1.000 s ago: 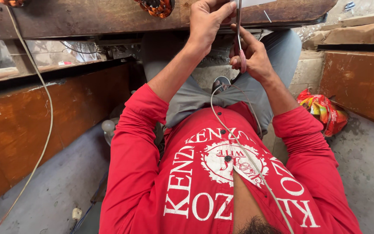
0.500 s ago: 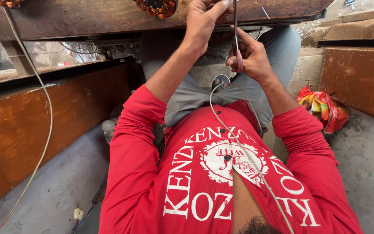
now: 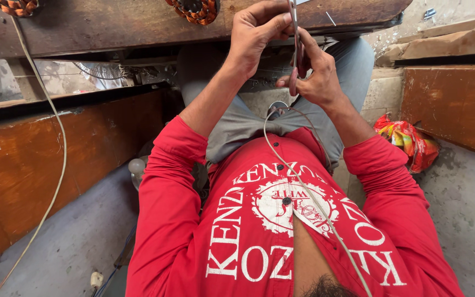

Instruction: The person wraps white tape around small cylindrical motor components using both hands. They repeatedly pick up a component, wrap it with tape, and place it back on the wooden table.

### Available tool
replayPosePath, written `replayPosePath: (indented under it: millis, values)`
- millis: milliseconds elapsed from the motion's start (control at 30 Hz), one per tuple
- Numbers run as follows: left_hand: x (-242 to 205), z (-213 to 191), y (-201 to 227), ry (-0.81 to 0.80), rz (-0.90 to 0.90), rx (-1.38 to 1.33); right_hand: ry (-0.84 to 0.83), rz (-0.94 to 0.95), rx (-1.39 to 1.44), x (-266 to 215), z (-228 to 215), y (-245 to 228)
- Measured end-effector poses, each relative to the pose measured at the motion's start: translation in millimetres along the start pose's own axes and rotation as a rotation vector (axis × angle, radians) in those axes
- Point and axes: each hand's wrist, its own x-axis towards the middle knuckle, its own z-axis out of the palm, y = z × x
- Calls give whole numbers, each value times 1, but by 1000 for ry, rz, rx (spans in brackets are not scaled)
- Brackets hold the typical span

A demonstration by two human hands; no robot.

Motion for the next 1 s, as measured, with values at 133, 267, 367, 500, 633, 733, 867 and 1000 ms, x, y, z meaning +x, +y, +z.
replayPosePath:
  millis: [133,267,367,500,633,733,867,1000]
  values:
    - [-1,-1,2,-5,15,2,-25,19,12,-1,-1,-4]
    - [-2,-2,4,-5,36,-1,-53,18,71,-2,-3,-10]
    - [-5,-4,7,-17,56,26,-23,74,-32,9,-22,-11]
    - [-11,-5,9,-54,17,21,46,15,-693,29,-56,-8]
    - [-13,-5,9,-13,14,75,172,-157,-609,39,-46,-12]
    - [-19,-5,5,-29,32,88,164,-121,-28,39,-24,-16]
    - [-25,-7,7,-26,90,108,112,176,621,45,-11,-19]
    - [-30,-5,8,9,118,54,79,250,790,47,-11,-19]
